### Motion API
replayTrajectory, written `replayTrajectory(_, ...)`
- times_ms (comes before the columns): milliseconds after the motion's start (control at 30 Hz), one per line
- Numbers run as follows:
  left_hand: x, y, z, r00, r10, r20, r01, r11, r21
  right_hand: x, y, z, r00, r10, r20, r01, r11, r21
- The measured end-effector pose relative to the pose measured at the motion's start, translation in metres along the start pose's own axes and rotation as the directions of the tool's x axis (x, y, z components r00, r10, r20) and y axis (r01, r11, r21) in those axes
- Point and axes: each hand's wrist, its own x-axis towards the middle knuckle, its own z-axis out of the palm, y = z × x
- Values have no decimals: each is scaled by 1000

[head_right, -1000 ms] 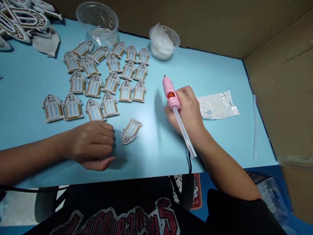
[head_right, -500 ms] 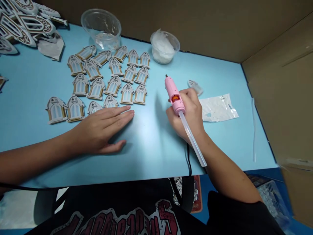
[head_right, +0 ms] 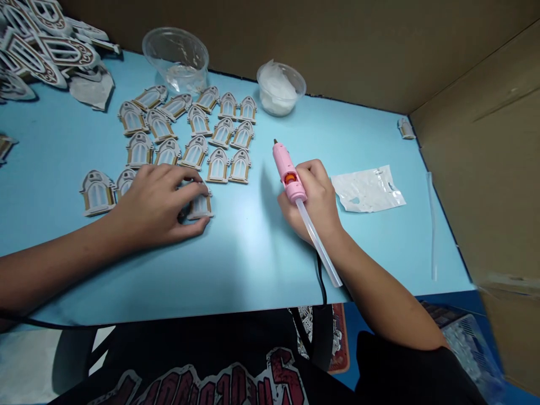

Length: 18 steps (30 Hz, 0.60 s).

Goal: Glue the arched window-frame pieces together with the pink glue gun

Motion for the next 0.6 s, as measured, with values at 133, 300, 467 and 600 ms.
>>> replayTrajectory(133, -3, 0, 3, 1000, 11, 7, -10, 994, -105, -2, -2, 0, 1000, -12, -3, 12, 999, 48)
replayTrajectory(300, -2, -15, 3, 1000, 26, 8, -24, 980, -197, -6, -6, -1, 999, -52, 1, 52, 991, 127)
replayTrajectory(467, 2, -27, -3, 995, 66, 81, -46, 974, -222, -8, -11, 0, 985, -175, 8, 171, 970, 175)
replayTrajectory(600, 3, -28, -4, 990, 47, 132, -18, 977, -212, -9, -12, 1, 984, -176, 6, 172, 965, 197)
